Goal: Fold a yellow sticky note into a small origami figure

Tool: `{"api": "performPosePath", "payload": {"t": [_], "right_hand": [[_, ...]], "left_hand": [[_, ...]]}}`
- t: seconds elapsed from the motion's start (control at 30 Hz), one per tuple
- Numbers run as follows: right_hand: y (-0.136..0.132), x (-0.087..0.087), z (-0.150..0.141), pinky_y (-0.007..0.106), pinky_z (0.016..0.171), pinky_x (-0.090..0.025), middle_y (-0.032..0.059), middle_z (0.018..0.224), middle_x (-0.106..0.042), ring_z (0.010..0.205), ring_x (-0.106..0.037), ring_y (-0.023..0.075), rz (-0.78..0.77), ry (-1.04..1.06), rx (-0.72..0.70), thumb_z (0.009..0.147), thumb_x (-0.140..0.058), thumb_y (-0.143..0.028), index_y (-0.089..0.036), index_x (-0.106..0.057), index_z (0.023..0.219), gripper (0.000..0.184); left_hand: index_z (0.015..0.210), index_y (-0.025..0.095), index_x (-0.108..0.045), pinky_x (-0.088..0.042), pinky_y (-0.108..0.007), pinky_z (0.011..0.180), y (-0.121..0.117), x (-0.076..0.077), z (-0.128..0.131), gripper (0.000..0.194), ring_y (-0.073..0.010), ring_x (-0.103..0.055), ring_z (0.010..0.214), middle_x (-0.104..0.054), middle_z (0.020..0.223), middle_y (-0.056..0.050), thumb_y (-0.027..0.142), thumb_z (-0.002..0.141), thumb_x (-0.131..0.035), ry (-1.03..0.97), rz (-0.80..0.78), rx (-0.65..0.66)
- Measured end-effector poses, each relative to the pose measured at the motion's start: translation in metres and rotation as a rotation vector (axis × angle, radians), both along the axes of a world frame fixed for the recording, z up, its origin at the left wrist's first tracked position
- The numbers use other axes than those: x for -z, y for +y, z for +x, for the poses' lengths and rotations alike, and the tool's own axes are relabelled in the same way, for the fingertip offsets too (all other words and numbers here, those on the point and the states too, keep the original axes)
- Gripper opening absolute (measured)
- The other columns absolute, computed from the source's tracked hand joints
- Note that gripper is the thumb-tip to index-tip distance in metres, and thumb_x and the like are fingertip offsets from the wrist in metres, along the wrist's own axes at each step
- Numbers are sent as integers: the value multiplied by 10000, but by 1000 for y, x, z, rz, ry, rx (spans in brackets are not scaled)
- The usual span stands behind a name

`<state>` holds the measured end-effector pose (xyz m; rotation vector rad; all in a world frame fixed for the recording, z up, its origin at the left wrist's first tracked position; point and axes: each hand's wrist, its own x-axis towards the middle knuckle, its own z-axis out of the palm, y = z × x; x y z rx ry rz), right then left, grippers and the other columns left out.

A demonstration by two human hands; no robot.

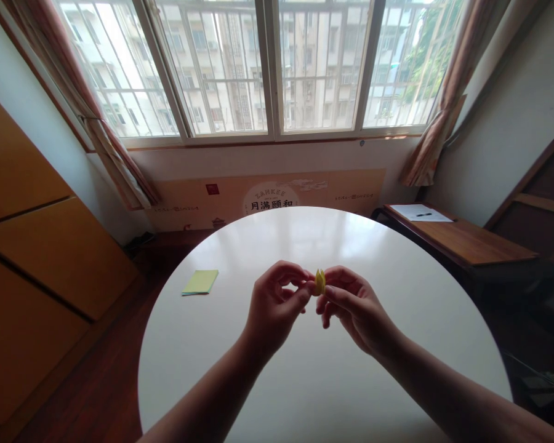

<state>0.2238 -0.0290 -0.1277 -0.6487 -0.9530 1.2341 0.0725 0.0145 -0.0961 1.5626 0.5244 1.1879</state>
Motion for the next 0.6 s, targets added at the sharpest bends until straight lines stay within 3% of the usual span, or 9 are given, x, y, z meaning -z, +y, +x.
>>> {"api": "performPosePath", "payload": {"t": [0.33,0.6], "right_hand": [[-1,1,1,215,449,-519,-2,714,-671,573,-622,133,-30,54,-81,810,-753,-251,-207,-678,945,160],[-2,0,0,237,471,-510,9,723,-662,620,-635,161,60,-91,6,801,-762,-260,-202,-683,881,126]], "left_hand": [[809,156,-637,-493,-203,477,-2,-3,0,132,-150,-631,684,-679,811,-48,246,796,-732,28,18,-22],[951,172,-699,-494,-208,481,-2,-3,-1,163,-157,-624,682,-687,800,-55,231,799,-710,102,104,-69]]}}
